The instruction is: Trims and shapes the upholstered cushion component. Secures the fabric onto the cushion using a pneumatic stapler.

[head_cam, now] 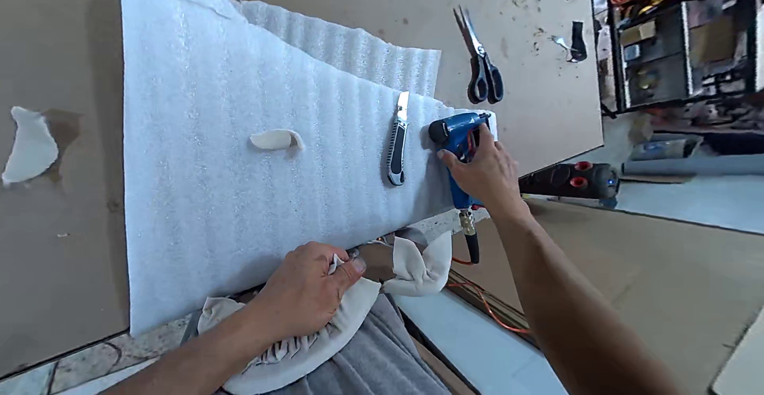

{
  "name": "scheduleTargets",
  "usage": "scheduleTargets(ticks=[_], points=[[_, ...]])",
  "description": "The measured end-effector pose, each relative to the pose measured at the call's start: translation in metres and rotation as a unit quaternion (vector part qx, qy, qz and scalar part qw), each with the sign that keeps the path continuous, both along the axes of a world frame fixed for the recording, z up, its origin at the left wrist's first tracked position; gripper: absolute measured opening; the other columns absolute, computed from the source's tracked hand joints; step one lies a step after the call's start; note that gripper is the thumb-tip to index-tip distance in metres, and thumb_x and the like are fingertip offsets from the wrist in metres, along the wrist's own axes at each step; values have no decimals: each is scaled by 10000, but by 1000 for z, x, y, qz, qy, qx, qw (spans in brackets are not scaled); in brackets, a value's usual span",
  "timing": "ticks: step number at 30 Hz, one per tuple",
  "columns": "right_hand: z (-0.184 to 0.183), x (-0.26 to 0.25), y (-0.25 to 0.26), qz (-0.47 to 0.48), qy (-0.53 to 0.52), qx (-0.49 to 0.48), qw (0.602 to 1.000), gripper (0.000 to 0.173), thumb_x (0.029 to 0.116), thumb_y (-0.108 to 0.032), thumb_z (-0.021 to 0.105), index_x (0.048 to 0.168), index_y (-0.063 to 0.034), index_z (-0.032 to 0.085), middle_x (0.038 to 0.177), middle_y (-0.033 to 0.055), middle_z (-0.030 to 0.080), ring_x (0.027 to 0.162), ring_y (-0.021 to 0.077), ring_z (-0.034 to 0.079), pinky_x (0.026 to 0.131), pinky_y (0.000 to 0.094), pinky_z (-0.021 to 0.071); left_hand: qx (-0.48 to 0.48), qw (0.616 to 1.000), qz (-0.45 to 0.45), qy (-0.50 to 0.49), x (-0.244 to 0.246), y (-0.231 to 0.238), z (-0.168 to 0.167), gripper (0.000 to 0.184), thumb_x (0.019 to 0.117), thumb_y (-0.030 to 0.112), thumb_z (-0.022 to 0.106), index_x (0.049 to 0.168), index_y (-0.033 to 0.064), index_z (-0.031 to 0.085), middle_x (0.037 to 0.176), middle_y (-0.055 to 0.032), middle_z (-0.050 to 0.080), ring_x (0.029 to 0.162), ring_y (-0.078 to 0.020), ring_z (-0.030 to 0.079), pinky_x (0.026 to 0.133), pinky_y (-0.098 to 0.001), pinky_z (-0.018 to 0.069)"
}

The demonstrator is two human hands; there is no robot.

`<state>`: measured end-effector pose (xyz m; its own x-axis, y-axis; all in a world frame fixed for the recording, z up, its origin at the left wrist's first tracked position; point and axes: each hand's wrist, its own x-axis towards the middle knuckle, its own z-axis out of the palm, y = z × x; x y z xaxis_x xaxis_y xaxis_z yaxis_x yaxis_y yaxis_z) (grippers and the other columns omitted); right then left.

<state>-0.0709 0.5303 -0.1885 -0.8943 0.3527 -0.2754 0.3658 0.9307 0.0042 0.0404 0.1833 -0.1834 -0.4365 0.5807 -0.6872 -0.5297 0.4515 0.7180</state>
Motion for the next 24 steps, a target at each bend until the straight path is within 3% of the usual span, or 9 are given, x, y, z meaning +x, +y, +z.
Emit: scheduleTargets(ticks=[2,4,10,12,14,16,19,22,24], points=[[7,-2,-2,-13,-35,12,999,989,828,-593,779,1555,-48,387,1305,355,573,1135,556,593,910,756,447,-9,1000,-29,-2,-5,0,3,420,1061,480,475,940,130,674,704,4,541,657,-136,545,637,-374,454],[7,1,-4,-16,-74,29,997,945,801,-598,805,1493,-49,470,1202,342,635,1091,548,620,891,759,457,-12,999,-47,1,-9,-1,4,433,1070,470,458,952,114,675,721,-11,546,671,-154,546,650,-386,451],[22,4,0,-3,-123,45,991,622,945,-407,688,1408,-25,526,1036,299,681,987,528,655,818,754,471,-28,996,-86,1,-11,-2,9,460,1084,461,424,1017,98,699,803,-63,616,781,-220,609,729,-449,479],[57,5,1,26,-104,27,994,412,993,-380,594,1196,-24,640,862,259,671,803,480,665,677,730,476,-35,994,-101,-5,-15,-4,12,462,1085,442,417,1060,83,708,874,-98,654,861,-260,641,783,-491,494],[104,3,-2,5,-114,-61,992,370,1005,-419,562,1000,-72,690,697,134,645,589,312,646,535,566,532,-43,992,-120,-14,-19,-4,14,455,1084,433,417,1070,79,703,914,-118,669,904,-283,656,807,-510,501],[153,4,-26,-66,-175,-187,964,269,1010,-300,542,965,-65,666,638,69,613,485,206,615,461,394,558,-49,991,-122,-18,-18,-2,14,440,1075,433,440,1061,85,710,909,-118,669,908,-288,655,802,-519,495],[194,2,-82,-160,-297,-277,900,196,861,-137,500,984,-104,650,686,33,661,473,139,617,444,293,554,-57,993,-102,-3,-12,-1,8,421,1044,449,501,1055,106,746,881,-103,692,893,-279,667,791,-532,508],[190,-4,-117,-149,-424,-287,846,168,841,-145,566,995,-131,634,741,56,687,506,146,631,451,292,545,-41,994,-99,7,-7,-1,4,398,1033,430,506,985,110,737,814,-79,668,823,-260,658,729,-515,502],[175,-9,-123,-131,-496,-277,812,165,852,-212,578,983,-157,662,723,45,686,504,150,636,446,308,549,-37,994,-104,-5,-9,-2,4,395,1035,425,508,996,103,734,835,-88,674,853,-274,664,751,-527,508]])
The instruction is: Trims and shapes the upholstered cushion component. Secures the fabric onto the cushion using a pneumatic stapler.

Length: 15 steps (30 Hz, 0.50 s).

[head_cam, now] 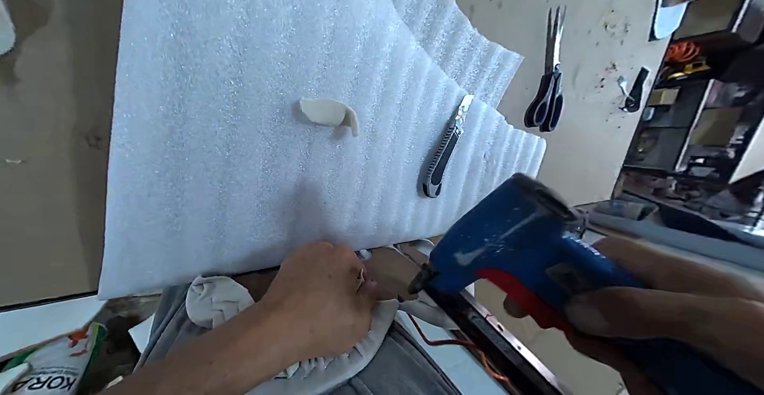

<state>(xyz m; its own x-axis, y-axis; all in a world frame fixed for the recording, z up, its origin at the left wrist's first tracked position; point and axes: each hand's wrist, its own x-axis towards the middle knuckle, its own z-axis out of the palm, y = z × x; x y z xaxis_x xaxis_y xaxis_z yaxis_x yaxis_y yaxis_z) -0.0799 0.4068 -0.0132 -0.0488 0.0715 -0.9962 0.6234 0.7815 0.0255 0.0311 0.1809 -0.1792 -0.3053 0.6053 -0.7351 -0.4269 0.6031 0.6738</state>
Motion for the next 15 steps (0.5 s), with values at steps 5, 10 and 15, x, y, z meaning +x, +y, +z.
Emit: scheduleTargets(ticks=[5,10,15], points=[[-25,-8,0,29,-77,-27,996,200,879,-307,565,953,-175,695,658,55,639,484,163,619,440,329,546,2,1000,-3,-22,-3,0,0,392,1034,411,491,1038,100,730,874,-97,683,899,-278,669,770,-533,507],[-34,-10,-4,29,-122,-34,992,188,891,-329,578,932,-173,673,653,64,646,487,173,633,448,336,557,4,999,-10,-39,-6,-1,0,393,1044,424,495,1058,107,726,883,-88,681,890,-267,663,772,-526,506],[-39,-9,-10,25,-142,-51,988,174,896,-302,558,959,-172,656,654,40,643,488,148,624,445,304,543,10,999,0,-47,-4,-2,-3,372,1039,419,511,1022,115,724,806,-64,646,805,-241,638,722,-496,496]])
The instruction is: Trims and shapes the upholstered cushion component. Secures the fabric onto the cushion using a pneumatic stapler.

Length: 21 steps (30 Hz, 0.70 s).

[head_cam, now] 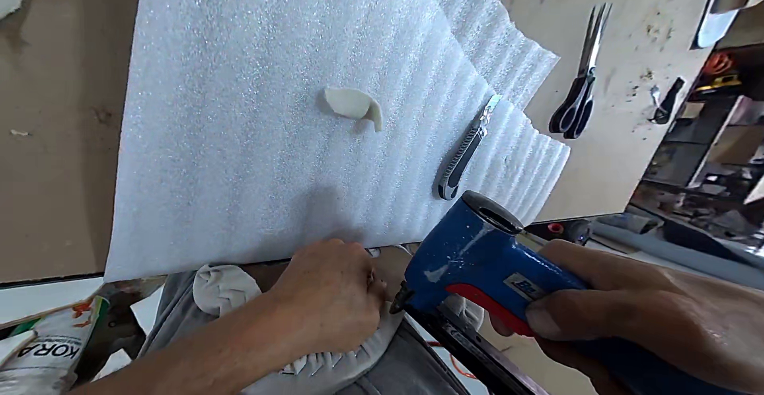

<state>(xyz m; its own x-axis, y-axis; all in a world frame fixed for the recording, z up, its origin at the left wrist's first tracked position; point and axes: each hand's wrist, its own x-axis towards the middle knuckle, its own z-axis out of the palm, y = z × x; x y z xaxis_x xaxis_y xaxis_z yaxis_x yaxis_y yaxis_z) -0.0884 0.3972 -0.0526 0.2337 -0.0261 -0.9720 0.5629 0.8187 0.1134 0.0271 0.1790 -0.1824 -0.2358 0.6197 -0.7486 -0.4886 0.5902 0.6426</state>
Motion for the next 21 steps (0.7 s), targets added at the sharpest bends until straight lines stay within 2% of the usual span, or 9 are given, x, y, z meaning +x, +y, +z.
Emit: scheduleTargets(ticks=[3,5,9,12,14,16,18,20,21], points=[[0,3,-3,-3,0,-17,1000,185,887,-312,582,949,-169,682,650,48,648,485,146,621,442,305,539,7,1000,9,12,2,0,-6,348,1019,427,530,900,149,702,698,-11,586,686,-188,590,627,-447,462],[-1,3,-5,2,-4,-37,999,175,888,-322,590,923,-171,670,643,42,642,495,145,627,452,304,543,13,999,12,28,3,0,-11,357,1013,440,540,867,156,698,683,0,577,673,-177,584,610,-441,456],[1,4,-12,-4,-4,-50,999,151,886,-288,588,925,-170,674,656,38,659,508,141,640,459,302,550,15,999,-7,49,0,1,-14,379,1023,429,531,829,143,686,690,-15,589,699,-192,604,616,-450,466],[-1,10,-15,-24,-12,-75,997,133,892,-297,596,929,-189,664,684,27,665,523,133,642,468,296,553,6,997,-28,71,-2,3,-16,338,1011,398,544,888,140,722,761,-36,653,782,-223,656,662,-479,509],[2,12,-12,-30,-5,-76,997,135,889,-299,601,927,-186,664,704,28,675,532,132,647,474,295,558,3,997,-24,69,-2,3,-16,364,1017,411,533,857,141,716,743,-31,643,760,-216,647,651,-475,500],[16,11,-5,-18,69,-44,996,139,881,-272,600,912,-162,680,680,29,669,511,130,634,458,294,546,-2,998,-10,65,-2,3,-16,414,1035,443,513,815,154,710,692,-5,613,703,-183,619,631,-449,484],[34,6,7,14,216,35,976,110,862,-213,577,868,-124,643,614,32,616,478,145,608,446,297,527,6,997,31,65,0,-1,-19,421,1050,439,515,787,158,687,653,13,575,645,-150,582,605,-417,468],[36,-1,39,111,379,86,915,152,901,-231,601,883,-93,662,606,48,610,476,172,608,443,344,529,17,992,97,74,3,-5,-23,364,1042,430,549,799,181,656,651,41,560,611,-103,560,576,-362,463],[29,-4,61,190,450,109,866,208,878,-335,617,929,-142,677,618,31,623,492,178,618,443,390,527,26,990,112,86,4,-6,-23,319,1036,449,549,864,207,666,700,64,588,645,-73,583,599,-336,490]])
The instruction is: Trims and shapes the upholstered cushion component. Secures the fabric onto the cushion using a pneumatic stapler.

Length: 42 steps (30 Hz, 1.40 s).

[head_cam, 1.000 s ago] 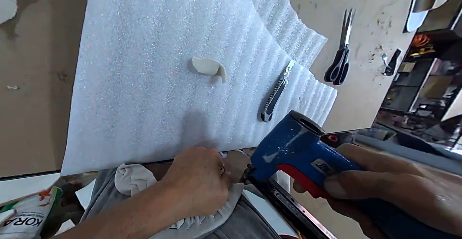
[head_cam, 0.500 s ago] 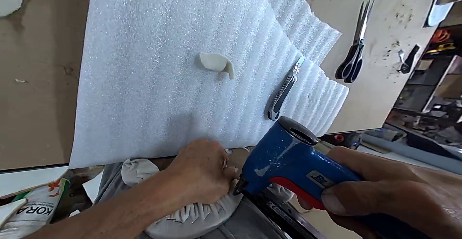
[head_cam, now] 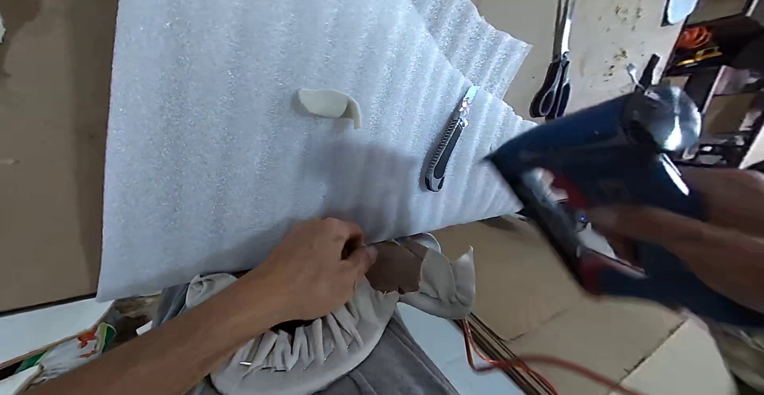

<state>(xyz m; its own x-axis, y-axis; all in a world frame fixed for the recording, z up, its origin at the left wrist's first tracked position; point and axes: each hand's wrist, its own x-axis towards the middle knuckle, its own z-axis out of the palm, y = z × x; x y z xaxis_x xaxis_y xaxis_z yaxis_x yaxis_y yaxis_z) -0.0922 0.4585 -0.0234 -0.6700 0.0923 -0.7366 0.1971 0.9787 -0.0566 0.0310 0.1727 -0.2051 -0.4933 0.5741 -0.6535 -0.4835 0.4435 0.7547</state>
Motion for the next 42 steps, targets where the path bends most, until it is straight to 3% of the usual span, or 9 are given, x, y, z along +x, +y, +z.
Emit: scheduleTargets(ticks=[2,5,14,21,26,31,34,38,42], points=[[-22,-6,47,104,100,84,986,471,868,-484,597,1243,-200,609,743,97,661,602,307,658,507,581,511,18,999,-18,44,1,-1,6,319,1005,533,531,1029,258,691,905,90,642,830,-46,629,730,-330,541],[-66,-13,84,117,150,114,975,810,953,-289,688,1631,-152,268,1262,325,599,1044,576,613,804,809,441,-6,988,-143,57,-3,7,27,583,888,682,576,1288,261,628,1190,12,609,1025,-172,632,816,-468,542],[-174,4,110,45,298,-7,953,773,905,-117,745,1585,-113,378,1314,327,586,1215,541,562,967,745,434,-29,988,-148,-18,7,32,48,647,856,488,747,1406,223,534,1395,-87,502,1135,-237,611,889,-459,553],[-180,32,87,54,383,47,921,641,893,-159,665,1504,-61,496,1459,274,508,1350,506,460,1058,681,386,-1,990,-89,108,57,31,84,581,868,407,765,1361,135,622,1382,-167,536,1077,-251,651,780,-408,585],[-152,73,20,-42,378,-103,919,507,1007,-411,579,1313,-7,609,1001,166,724,895,326,708,801,573,558,65,980,-67,176,96,21,112,564,838,324,799,1332,89,658,1282,-197,569,1061,-256,624,789,-374,564],[-186,62,-30,-70,318,-63,943,858,884,-622,649,1502,-58,459,1332,256,581,1019,389,670,826,583,546,99,972,-85,194,117,1,115,590,833,374,785,1359,150,640,1314,-141,582,1066,-215,641,790,-395,576],[-194,53,-38,-76,322,-30,943,728,921,-508,637,1417,11,514,1349,298,565,1071,450,657,851,633,536,116,985,-66,112,90,-21,115,519,875,481,699,1333,248,621,1197,59,632,955,-35,646,778,-283,586],[-178,43,-36,-119,281,-35,952,449,1047,-356,482,1168,49,633,1128,280,664,1042,442,671,857,657,519,179,982,-41,-40,54,-53,138,391,941,350,635,1293,191,580,1087,-11,665,714,-124,695,576,-303,628],[-140,47,5,-262,284,-303,871,369,1100,-268,383,1218,-16,626,971,101,717,758,177,698,689,398,597,193,980,-55,1,47,-73,155,386,889,250,629,1261,156,598,1047,-3,675,686,-96,682,563,-275,614]])
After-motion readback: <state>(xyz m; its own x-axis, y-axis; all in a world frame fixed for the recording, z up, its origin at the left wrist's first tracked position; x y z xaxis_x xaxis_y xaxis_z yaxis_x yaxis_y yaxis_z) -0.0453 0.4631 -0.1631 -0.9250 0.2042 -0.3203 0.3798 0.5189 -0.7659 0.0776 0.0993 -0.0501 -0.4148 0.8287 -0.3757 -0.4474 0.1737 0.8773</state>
